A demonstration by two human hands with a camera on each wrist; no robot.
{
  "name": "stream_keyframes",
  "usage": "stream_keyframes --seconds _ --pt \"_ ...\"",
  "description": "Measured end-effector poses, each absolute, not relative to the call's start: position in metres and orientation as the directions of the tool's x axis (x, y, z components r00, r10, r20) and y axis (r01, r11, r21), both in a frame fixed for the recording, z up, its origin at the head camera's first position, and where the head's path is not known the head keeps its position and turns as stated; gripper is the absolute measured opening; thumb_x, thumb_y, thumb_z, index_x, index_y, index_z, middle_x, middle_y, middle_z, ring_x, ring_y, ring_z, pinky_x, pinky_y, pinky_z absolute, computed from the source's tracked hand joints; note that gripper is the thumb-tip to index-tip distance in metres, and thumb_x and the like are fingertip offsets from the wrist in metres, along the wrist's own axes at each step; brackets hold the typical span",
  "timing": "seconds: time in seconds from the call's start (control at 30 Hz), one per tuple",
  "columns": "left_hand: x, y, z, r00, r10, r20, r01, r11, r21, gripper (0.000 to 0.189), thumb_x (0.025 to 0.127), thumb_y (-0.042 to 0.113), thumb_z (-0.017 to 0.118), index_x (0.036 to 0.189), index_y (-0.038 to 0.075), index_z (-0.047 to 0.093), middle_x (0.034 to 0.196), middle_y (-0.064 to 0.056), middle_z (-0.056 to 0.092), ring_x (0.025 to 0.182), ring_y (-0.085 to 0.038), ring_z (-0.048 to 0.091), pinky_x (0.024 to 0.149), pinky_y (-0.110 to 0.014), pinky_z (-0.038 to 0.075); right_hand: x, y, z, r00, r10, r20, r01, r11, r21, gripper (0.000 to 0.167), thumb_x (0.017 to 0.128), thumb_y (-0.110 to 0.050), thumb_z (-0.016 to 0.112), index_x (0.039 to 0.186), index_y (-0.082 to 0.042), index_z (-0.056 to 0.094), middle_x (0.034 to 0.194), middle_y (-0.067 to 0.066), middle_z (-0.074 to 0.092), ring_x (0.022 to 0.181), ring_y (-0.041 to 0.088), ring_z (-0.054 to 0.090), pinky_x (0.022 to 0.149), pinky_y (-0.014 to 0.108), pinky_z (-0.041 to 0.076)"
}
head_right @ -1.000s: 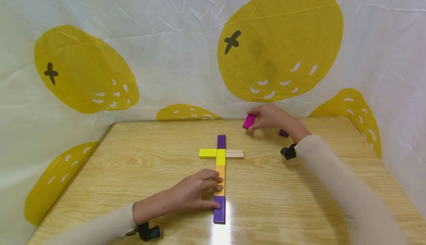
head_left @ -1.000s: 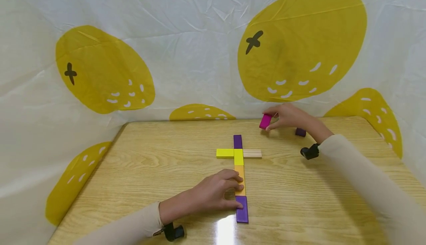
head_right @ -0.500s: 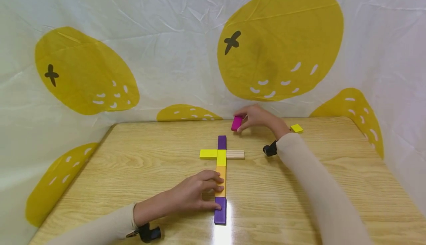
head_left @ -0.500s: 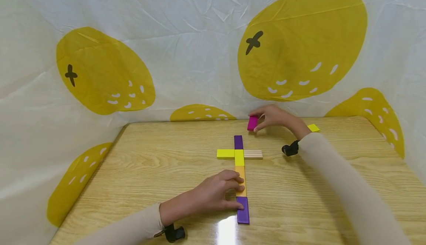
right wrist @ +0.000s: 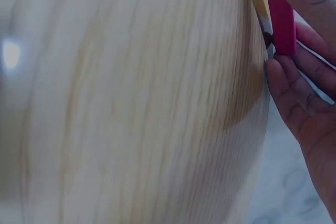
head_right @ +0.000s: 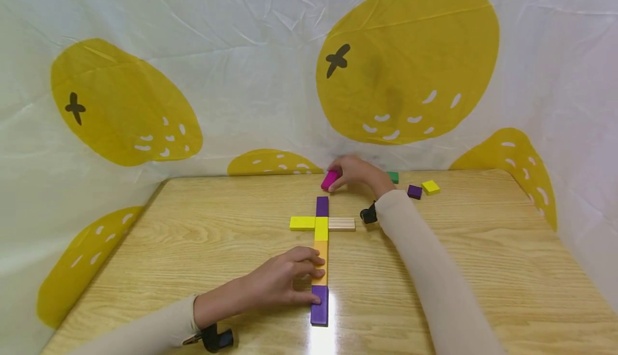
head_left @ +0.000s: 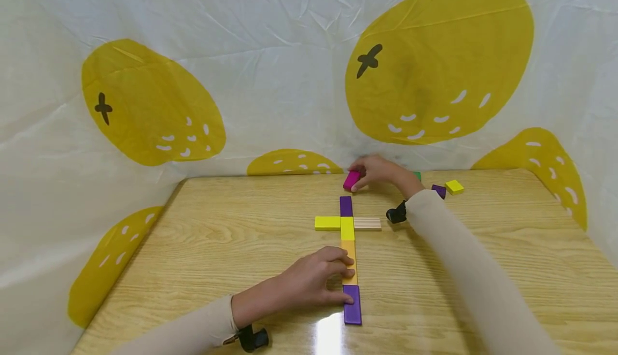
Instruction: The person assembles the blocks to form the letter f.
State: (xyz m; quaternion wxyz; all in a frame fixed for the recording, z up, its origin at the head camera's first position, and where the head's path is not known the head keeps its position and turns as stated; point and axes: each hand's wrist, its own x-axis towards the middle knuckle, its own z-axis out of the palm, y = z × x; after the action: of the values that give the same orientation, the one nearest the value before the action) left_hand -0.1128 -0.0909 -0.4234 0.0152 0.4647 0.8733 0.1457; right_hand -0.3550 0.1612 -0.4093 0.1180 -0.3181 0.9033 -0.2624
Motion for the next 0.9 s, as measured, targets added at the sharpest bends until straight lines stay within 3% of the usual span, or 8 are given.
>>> stream_keyframes --seconds 0.17,0.47,0.9 --pt "-0.1123 -0.0902 -0.4233 -0.572 0.813 0.105 0.803 0.529 0.274 0.05 0.088 0.052 0.075 0.122 0.015 0.074 0.137 0.003 0.059 0.132 -0.012 0.051 0.109 -0.025 0.044 -0.3541 0.157 -0.4097 -0.772 -0.634 -0.054 -0.513 0.671 -0.536 0.065 0.085 -0.032 0.084 0.133 0.005 0.061 0.122 0.02 0.068 0.109 0.033 0.066 0.098 0.047 0.052" --pt "-0.1127 -0.0903 -0.4242 -0.573 0.812 0.106 0.804 0.532 0.266 0.05 0.088 0.053 0.076 0.121 0.016 0.074 0.136 0.004 0.06 0.131 -0.012 0.051 0.108 -0.024 0.045 -0.3553 0.1533 -0.4141 -0.76 -0.649 -0.03 -0.534 0.651 -0.539 0.033 0.095 -0.021 0.074 0.121 -0.001 0.07 0.113 0.012 0.071 0.107 0.031 0.065 0.098 0.046 0.052" --pt "-0.1139 -0.0915 -0.4255 -0.564 0.817 0.122 0.813 0.522 0.257 0.049 0.088 0.052 0.076 0.121 0.016 0.075 0.136 0.004 0.06 0.13 -0.012 0.052 0.108 -0.024 0.045 -0.3523 0.1518 -0.4136 -0.783 -0.621 -0.039 -0.496 0.661 -0.563 0.035 0.092 -0.021 0.077 0.119 0.001 0.07 0.109 0.012 0.071 0.102 0.028 0.065 0.095 0.044 0.053"
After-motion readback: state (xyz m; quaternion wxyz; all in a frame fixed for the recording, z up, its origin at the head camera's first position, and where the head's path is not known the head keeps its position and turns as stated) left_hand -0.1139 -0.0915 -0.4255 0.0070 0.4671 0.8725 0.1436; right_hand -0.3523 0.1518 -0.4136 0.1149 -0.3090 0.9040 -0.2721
